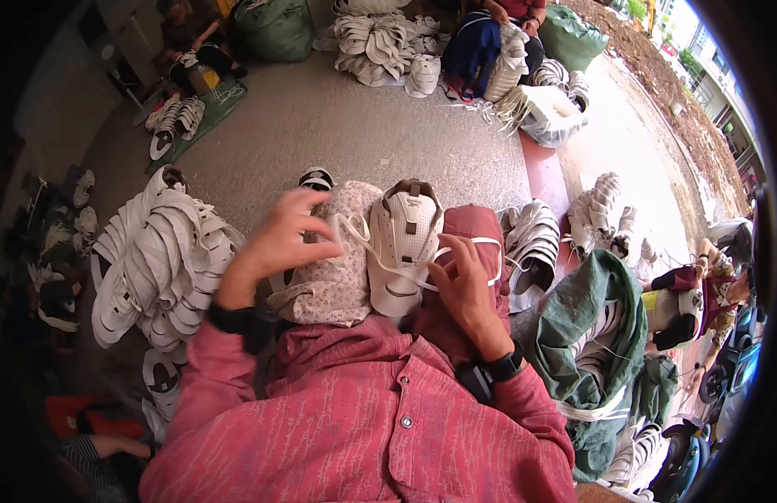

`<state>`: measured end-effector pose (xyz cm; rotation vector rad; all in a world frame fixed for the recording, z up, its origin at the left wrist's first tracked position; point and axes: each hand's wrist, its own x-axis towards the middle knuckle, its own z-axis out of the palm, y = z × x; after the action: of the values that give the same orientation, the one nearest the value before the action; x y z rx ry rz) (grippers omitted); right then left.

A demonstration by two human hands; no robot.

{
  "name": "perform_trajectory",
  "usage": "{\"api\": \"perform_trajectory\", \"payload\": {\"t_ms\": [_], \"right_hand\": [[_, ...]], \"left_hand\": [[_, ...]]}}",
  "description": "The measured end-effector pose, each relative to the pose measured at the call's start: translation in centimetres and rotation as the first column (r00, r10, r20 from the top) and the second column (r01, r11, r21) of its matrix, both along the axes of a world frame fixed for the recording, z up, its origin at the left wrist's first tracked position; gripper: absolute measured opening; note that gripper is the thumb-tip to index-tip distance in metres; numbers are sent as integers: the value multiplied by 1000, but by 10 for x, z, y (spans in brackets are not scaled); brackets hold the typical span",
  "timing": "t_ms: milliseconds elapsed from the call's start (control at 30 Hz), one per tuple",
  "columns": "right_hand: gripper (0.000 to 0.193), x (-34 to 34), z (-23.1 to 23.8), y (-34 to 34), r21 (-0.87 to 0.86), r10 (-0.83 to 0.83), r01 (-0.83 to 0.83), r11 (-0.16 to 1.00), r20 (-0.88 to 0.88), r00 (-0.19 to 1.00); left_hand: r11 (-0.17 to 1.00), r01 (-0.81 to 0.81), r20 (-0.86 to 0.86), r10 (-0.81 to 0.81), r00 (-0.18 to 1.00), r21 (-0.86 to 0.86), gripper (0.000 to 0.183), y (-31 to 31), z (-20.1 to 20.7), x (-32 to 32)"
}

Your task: The recorder is threading laces through the eyelets of shoe uppers while sitting in a workspace with other workers.

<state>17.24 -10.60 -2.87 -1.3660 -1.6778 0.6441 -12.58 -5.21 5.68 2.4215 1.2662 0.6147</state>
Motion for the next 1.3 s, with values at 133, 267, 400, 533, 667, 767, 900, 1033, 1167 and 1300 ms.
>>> {"api": "perform_trajectory", "payload": {"t_ms": [133,267,400,533,667,767,900,1033,1167,1300], "right_hand": [[31,5,-6,-4,90,-55,67,994,-132,990],[21,4,-10,-9,160,6,6,987,-78,997],[13,-2,-9,-8,235,20,-35,971,67,998],[12,-9,-11,-2,248,-26,-31,968,225,974],[7,-10,-16,2,216,-9,-61,975,309,951],[6,-10,-19,6,163,16,-75,984,339,940],[9,-19,-20,12,118,44,-102,988,413,910],[10,-16,-9,16,95,147,-208,974,432,890],[14,1,1,5,99,192,-223,970,257,947],[20,11,2,-13,97,271,-340,935,420,866]], "left_hand": [[958,-270,495,190,848,93,29,-25,109,-75],[934,-323,987,-163,-5,153,40,-40,192,-118],[937,-169,884,-214,415,306,36,-16,153,-74],[999,-23,459,0,889,45,13,1,28,36],[977,154,386,-86,918,-148,13,-7,-46,84],[976,172,317,-122,941,-135,11,-3,-69,88],[979,143,341,-86,936,-147,12,-2,-84,85],[989,139,324,-114,939,-55,12,0,-83,84],[990,138,299,-126,946,-21,16,-2,-80,85],[963,145,-27,-143,989,227,8,0,-78,70]]}}
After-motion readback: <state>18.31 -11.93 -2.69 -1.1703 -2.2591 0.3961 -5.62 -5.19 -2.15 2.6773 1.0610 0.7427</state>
